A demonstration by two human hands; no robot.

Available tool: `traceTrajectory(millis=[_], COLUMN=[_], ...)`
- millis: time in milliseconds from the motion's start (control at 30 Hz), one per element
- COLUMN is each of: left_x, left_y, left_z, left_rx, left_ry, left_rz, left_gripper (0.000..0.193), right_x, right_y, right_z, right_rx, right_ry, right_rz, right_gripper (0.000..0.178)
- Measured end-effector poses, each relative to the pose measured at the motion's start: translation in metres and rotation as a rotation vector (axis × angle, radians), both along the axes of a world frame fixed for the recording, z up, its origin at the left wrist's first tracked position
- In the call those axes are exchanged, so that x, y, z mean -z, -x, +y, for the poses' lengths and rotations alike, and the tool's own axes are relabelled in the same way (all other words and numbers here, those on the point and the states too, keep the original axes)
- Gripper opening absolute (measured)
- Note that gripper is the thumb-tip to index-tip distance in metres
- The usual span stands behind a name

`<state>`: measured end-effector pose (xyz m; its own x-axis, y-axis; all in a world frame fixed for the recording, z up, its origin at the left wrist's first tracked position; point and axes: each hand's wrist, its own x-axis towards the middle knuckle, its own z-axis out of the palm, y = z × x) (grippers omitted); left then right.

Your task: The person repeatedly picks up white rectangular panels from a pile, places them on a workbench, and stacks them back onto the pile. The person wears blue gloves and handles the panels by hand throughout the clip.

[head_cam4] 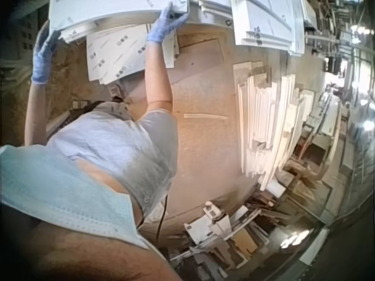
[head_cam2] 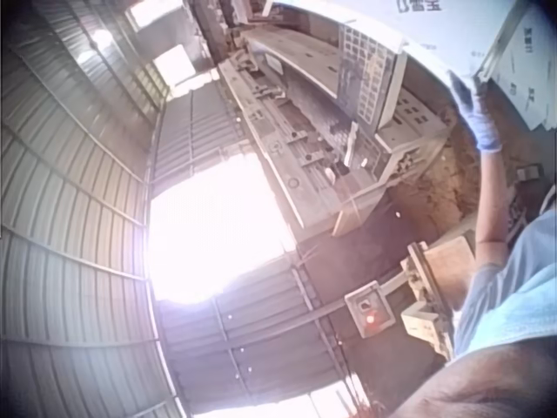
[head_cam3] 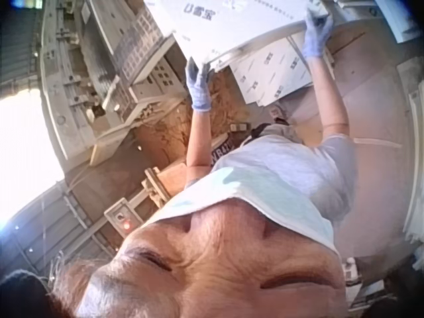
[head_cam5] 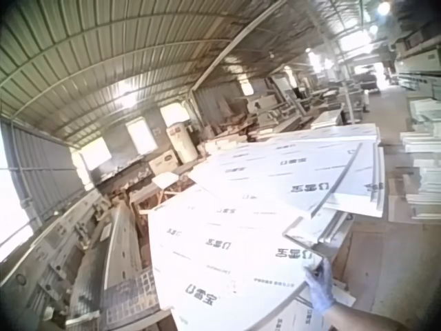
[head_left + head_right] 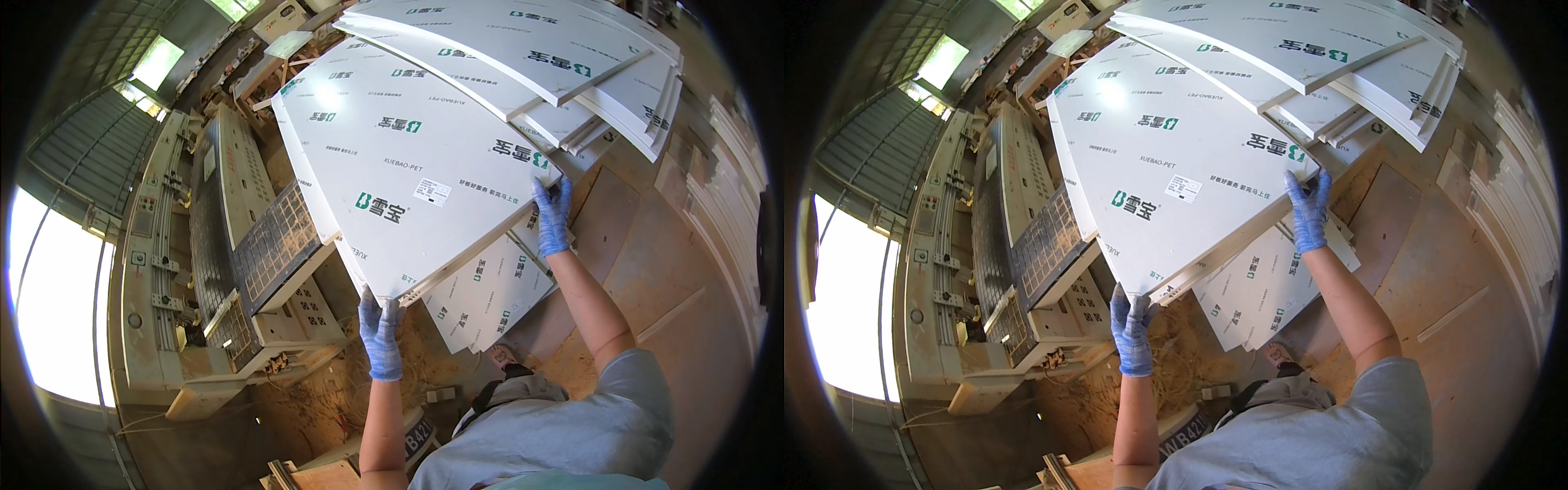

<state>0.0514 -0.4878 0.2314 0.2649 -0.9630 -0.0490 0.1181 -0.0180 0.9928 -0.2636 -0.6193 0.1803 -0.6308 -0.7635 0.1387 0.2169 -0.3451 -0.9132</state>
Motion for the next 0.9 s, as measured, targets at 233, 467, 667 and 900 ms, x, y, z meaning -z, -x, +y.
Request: traceTrajectory(millis=[233,467,667,900], left_x=[-0.004,0.009,0.036,0.015], left_y=[0.003,-0.001,-0.065,-0.019], left_z=[0.001,-0.005,-0.010,-0.023], left_rx=[-0.004,-0.050,-0.296,-0.146], left_ry=[-0.017,0.044,0.089,-0.064], left_rz=[0.016,0.052,0.625,0.494], left_gripper=[0.062,0.070,0.055,0.036], right_x=[0.002,-0.003,-0.006,-0.045], right_y=[0.002,-0.004,-0.085,-0.112], right_z=[-0.002,0.013,0.106,0.083], right_rx=[0.003,-0.082,-0.473,-0.986], right_ry=[-0.001,-0.008,-0.086,-0.517], right_rz=[0.000,-0.051,-0.216,-0.255], right_gripper=[0.073,0.066,0.050,0.046])
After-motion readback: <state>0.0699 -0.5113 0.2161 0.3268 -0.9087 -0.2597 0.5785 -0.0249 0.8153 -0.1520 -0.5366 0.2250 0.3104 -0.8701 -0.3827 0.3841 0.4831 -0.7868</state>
